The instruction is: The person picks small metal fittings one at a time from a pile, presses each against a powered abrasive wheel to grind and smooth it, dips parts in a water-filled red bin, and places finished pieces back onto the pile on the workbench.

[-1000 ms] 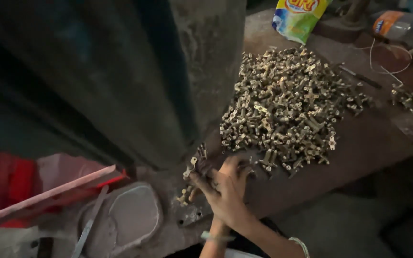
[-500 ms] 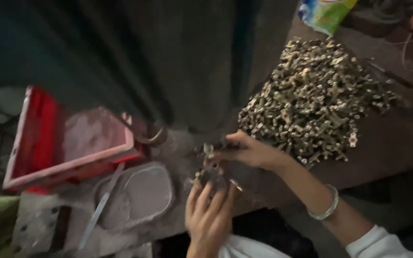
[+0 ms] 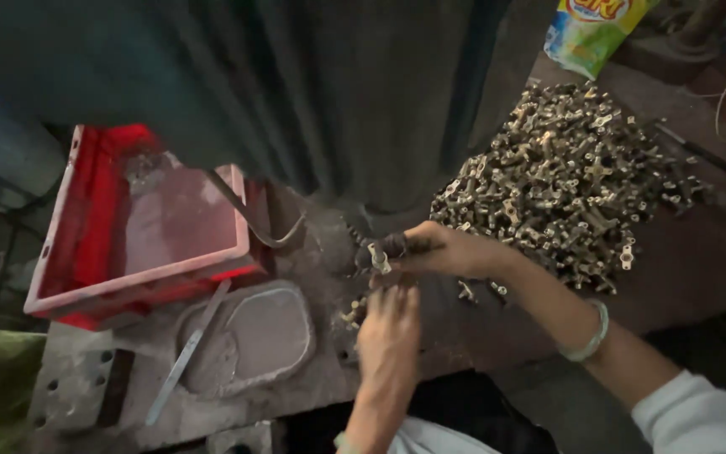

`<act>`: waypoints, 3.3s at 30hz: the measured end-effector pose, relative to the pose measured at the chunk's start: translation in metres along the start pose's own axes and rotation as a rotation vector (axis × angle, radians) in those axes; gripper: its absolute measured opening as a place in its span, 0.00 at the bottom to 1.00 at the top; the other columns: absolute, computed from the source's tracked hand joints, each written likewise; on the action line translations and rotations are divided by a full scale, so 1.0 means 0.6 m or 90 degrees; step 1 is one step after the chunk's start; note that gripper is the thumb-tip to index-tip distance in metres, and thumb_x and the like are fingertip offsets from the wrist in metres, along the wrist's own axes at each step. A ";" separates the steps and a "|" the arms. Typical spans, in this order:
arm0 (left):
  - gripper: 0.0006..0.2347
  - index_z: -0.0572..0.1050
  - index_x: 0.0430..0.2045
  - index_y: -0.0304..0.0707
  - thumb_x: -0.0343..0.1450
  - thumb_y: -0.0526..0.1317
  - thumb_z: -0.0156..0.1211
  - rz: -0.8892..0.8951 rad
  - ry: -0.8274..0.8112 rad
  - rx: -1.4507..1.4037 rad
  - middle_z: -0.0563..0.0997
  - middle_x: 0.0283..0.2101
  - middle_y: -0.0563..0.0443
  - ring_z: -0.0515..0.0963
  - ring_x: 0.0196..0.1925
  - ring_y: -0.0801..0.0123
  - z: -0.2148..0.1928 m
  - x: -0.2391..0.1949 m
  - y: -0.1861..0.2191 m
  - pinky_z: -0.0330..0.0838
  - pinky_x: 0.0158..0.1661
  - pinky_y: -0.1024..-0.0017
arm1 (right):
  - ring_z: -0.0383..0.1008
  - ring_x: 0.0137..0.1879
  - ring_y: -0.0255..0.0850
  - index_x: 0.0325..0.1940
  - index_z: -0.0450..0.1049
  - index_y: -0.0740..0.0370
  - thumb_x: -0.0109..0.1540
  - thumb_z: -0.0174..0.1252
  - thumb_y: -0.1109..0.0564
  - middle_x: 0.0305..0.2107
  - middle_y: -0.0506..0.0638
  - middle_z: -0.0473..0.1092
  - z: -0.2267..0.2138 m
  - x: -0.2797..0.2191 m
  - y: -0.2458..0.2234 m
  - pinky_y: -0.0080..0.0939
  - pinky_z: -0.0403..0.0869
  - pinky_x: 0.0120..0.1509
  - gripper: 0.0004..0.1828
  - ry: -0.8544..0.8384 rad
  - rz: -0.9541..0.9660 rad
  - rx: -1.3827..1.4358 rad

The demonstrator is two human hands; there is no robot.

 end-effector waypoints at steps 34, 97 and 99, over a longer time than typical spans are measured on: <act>0.05 0.85 0.29 0.38 0.63 0.34 0.68 -0.451 -0.020 -0.233 0.86 0.33 0.46 0.86 0.36 0.57 -0.110 -0.113 -0.277 0.78 0.38 0.63 | 0.78 0.37 0.40 0.50 0.77 0.72 0.70 0.55 0.57 0.36 0.56 0.78 0.129 -0.033 0.003 0.42 0.78 0.44 0.13 0.396 -0.037 0.155; 0.20 0.81 0.53 0.31 0.64 0.26 0.71 -0.535 0.249 -0.778 0.88 0.36 0.40 0.83 0.34 0.69 -0.280 0.011 -0.064 0.78 0.36 0.74 | 0.77 0.42 0.35 0.53 0.78 0.70 0.66 0.58 0.62 0.40 0.51 0.79 0.101 -0.060 0.151 0.40 0.76 0.47 0.12 0.485 -0.031 0.122; 0.15 0.74 0.49 0.37 0.70 0.26 0.66 0.006 0.434 -0.482 0.81 0.48 0.37 0.86 0.49 0.56 -0.362 0.034 -0.024 0.83 0.51 0.68 | 0.70 0.29 0.39 0.58 0.79 0.67 0.66 0.55 0.62 0.29 0.51 0.74 0.099 -0.068 0.205 0.43 0.69 0.33 0.17 0.428 0.075 0.195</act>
Point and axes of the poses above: each hand's wrist, its own x-axis towards the middle knuckle, its own z-axis out of the palm, y = z × x, the point moved 4 cm from there along x, towards the middle knuckle
